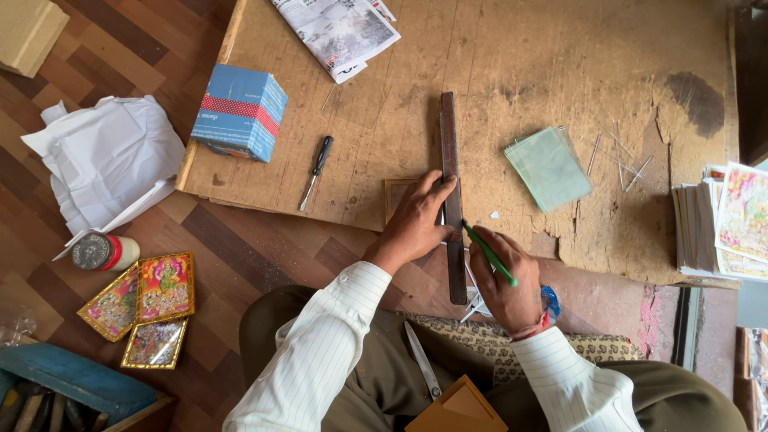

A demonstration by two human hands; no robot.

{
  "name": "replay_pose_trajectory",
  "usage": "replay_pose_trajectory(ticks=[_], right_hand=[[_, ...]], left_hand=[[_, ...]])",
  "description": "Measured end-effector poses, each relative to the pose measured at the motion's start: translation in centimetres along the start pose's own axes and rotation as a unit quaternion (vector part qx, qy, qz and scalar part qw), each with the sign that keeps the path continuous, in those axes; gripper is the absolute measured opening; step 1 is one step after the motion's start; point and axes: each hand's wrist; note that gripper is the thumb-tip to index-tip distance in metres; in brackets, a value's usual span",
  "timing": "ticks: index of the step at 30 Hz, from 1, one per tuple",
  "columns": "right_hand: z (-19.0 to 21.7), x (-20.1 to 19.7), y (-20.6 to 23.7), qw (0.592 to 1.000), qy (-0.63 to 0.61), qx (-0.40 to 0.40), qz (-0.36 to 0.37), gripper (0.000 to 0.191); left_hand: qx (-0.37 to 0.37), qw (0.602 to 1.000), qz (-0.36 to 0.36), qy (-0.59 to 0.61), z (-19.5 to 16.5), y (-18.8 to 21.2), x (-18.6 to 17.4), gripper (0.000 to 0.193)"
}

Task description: The person assembles small picture frames by placing glass into a frame, marking it with a pen and ruler, cutting a printed image with scissors, and inserting the image and backing into the frame. The person repeats this process for multiple frames.

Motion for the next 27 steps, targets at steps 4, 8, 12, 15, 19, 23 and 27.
replay_pose_trajectory(ticks=[4, 8, 12, 15, 19, 23, 27], right_hand=[[-1.8, 1.5, -3.0, 0.999, 0.030, -0.024, 0.008, 0.025], [-3.0, 2.6, -5.9, 0.996, 0.034, -0.076, -0.043, 0.024], [-2.7, 2.5, -7.7, 0.997, 0.039, -0.055, -0.041, 0.024], [-2.2, 1.8, -8.5, 0.995, 0.025, 0.093, 0.023, 0.025], [-1.8, 1.4, -8.5, 0.999, 0.013, 0.027, -0.018, 0.023], [-1.6, 2.0, -8.0, 0.999, 0.026, 0.011, -0.022, 0.022], [-2.0, 2.3, -8.3, 0.995, 0.069, -0.073, -0.023, 0.018]], left_hand=[[-0.004, 1.000, -0.001, 0.004, -0.3, 0.0, -0.3, 0.100], [0.003, 1.000, -0.006, 0.006, -0.6, 0.0, -0.7, 0.100], [0.012, 1.000, -0.015, 0.012, -0.6, 0.0, -0.9, 0.099], [0.022, 0.999, -0.023, 0.015, -0.5, 0.0, -0.9, 0.098], [0.024, 0.999, -0.028, 0.013, -0.3, 0.0, -0.8, 0.099], [0.017, 1.000, -0.022, 0.015, -0.4, 0.0, -0.9, 0.100], [0.010, 1.000, -0.018, 0.020, -0.5, 0.0, -0.9, 0.099]])
Point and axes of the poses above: each hand's wrist, its own y-axis away from the middle knuckle, its own x-axis out of the palm, z = x × y, and after that the axes turned 6 degrees about y, right-handed
